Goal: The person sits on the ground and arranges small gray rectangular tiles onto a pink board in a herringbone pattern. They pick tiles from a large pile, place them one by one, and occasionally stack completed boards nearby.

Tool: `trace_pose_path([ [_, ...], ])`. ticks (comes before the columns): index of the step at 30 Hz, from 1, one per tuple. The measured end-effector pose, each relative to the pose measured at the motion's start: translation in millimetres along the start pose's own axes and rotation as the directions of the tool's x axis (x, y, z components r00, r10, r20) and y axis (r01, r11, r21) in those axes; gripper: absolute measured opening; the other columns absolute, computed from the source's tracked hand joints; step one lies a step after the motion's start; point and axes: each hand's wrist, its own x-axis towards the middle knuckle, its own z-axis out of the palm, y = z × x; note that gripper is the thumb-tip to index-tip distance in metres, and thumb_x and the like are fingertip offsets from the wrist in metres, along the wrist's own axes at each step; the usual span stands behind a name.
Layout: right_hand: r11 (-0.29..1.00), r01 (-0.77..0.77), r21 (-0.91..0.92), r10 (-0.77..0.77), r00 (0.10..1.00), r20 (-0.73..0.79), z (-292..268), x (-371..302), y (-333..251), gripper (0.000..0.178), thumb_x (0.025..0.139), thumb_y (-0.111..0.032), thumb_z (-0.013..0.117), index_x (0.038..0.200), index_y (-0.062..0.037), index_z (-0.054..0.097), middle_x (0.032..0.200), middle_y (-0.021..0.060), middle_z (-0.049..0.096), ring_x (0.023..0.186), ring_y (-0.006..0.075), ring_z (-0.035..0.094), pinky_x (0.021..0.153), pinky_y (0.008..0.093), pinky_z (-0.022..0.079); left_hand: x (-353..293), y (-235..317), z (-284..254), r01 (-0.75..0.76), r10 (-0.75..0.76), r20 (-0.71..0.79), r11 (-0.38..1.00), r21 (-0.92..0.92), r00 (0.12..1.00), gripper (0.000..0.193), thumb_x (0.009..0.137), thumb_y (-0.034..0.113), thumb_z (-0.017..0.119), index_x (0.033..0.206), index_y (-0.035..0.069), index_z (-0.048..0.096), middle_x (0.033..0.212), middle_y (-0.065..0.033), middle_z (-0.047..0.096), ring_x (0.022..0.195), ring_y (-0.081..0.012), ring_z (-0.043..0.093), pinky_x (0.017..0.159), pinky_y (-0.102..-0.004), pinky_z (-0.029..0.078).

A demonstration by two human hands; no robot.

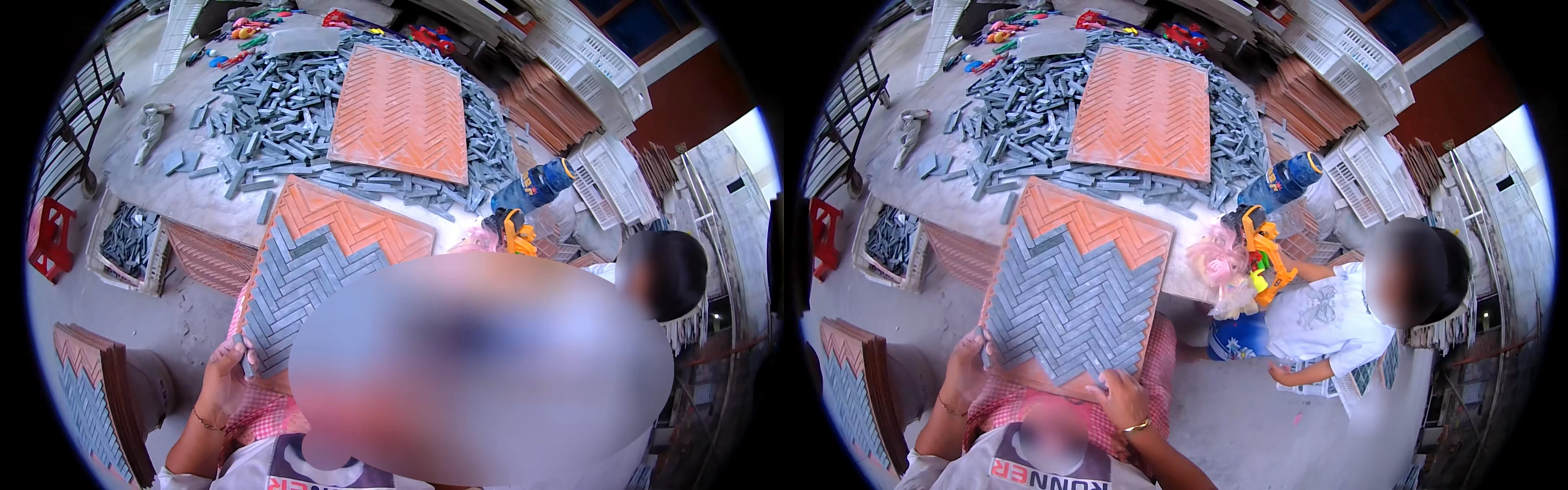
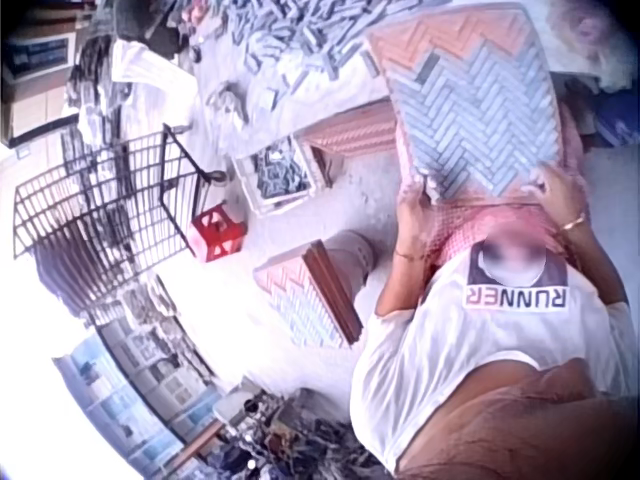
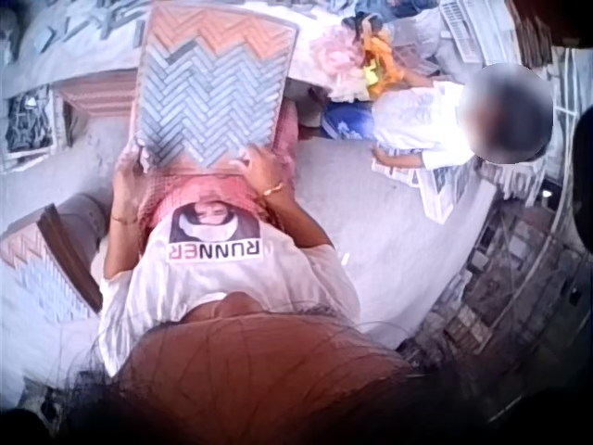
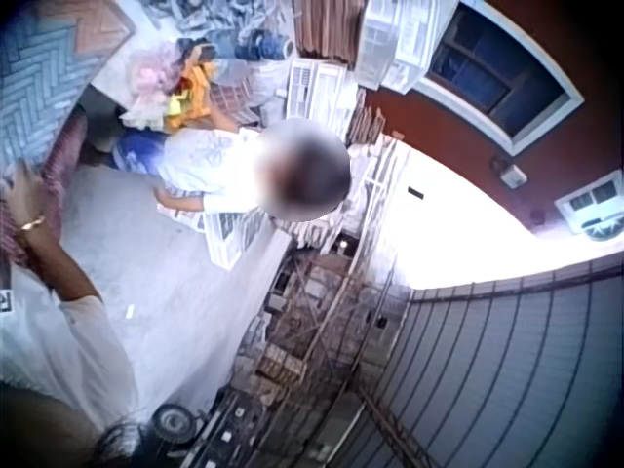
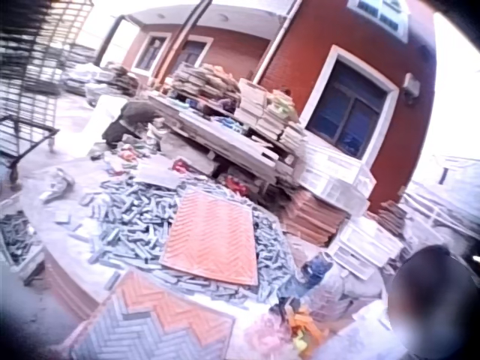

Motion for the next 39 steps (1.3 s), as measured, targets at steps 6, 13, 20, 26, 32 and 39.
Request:
trace_pose_path([
  [6, 0.994, 0.102, -0.035, -0.102, 0.995, -0.010, 4, 5, -1, 0.026, 0.074, -0.028, 0.072, 0.087, -0.0108, 0.057, 0.079, 0.0060, 0.059, 0.072, 0.0262, 0.060, 0.059, 0.0381, 0.048, 3, -2, 0, 0.032, -0.032, 0.005, 0.999, -0.019, 0.999, 0.015, 0.091, 0.020, 0.055, 0.096, 0.005, 0.054, 0.075, -0.0025, 0.058, 0.063, -0.0105, 0.051, 0.054, -0.0219, 0.040],
  [13, 0.907, 0.417, 0.065, -0.414, 0.847, 0.334, 15, 47, 8, 0.024, 0.074, -0.017, 0.067, 0.094, -0.0095, 0.056, 0.092, 0.0102, 0.053, 0.092, 0.0281, 0.057, 0.070, 0.0390, 0.049, 1, 0, 7, 0.046, -0.046, 0.002, 0.999, -0.001, 0.999, 0.015, 0.091, 0.020, 0.055, 0.095, 0.006, 0.055, 0.074, -0.0020, 0.057, 0.061, -0.0100, 0.049, 0.054, -0.0217, 0.039],
  [20, 0.799, 0.574, 0.177, -0.597, 0.722, 0.351, 5, 70, 7, 0.016, 0.077, -0.018, 0.065, 0.086, -0.0083, 0.056, 0.084, 0.0088, 0.054, 0.085, 0.0274, 0.058, 0.068, 0.0374, 0.049, -1, -1, -2, 0.019, -0.019, 0.002, 1.000, -0.024, 1.000, 0.015, 0.091, 0.020, 0.055, 0.094, 0.006, 0.056, 0.075, -0.0023, 0.058, 0.061, -0.0107, 0.050, 0.055, -0.0223, 0.040],
  [26, 0.844, -0.364, 0.393, 0.047, 0.781, 0.623, -21, 67, -15, 0.016, 0.090, -0.012, 0.056, 0.101, -0.0012, 0.056, 0.087, 0.0069, 0.062, 0.068, 0.0112, 0.059, 0.057, 0.0275, 0.048, 0, -9, -3, 0.026, -0.025, 0.037, 0.999, -0.020, 0.999, 0.015, 0.092, 0.019, 0.055, 0.097, 0.005, 0.057, 0.078, -0.0030, 0.060, 0.065, -0.0101, 0.053, 0.057, -0.0217, 0.041],
  [32, 0.579, -0.486, 0.655, 0.015, 0.809, 0.587, -11, 55, -4, 0.028, 0.090, -0.008, 0.056, 0.113, 0.0070, 0.050, 0.091, 0.0108, 0.062, 0.073, 0.0119, 0.061, 0.061, 0.0239, 0.050, -4, -22, 17, 0.090, -0.116, 0.108, 0.972, 0.217, 0.987, 0.020, 0.089, 0.010, 0.058, 0.108, 0.003, 0.057, 0.091, -0.0036, 0.063, 0.080, -0.0102, 0.059, 0.069, -0.0224, 0.049],
  [39, 0.557, -0.489, 0.671, 0.007, 0.811, 0.585, -11, 50, -35, 0.031, 0.088, -0.006, 0.059, 0.115, 0.0077, 0.050, 0.090, 0.0111, 0.064, 0.074, 0.0116, 0.063, 0.063, 0.0234, 0.051, -1, -41, 40, 0.239, -0.279, 0.197, 0.949, 0.204, 0.940, 0.027, 0.089, 0.004, 0.055, 0.115, -0.001, 0.054, 0.106, -0.0082, 0.061, 0.096, -0.0166, 0.059, 0.083, -0.0316, 0.050],
])
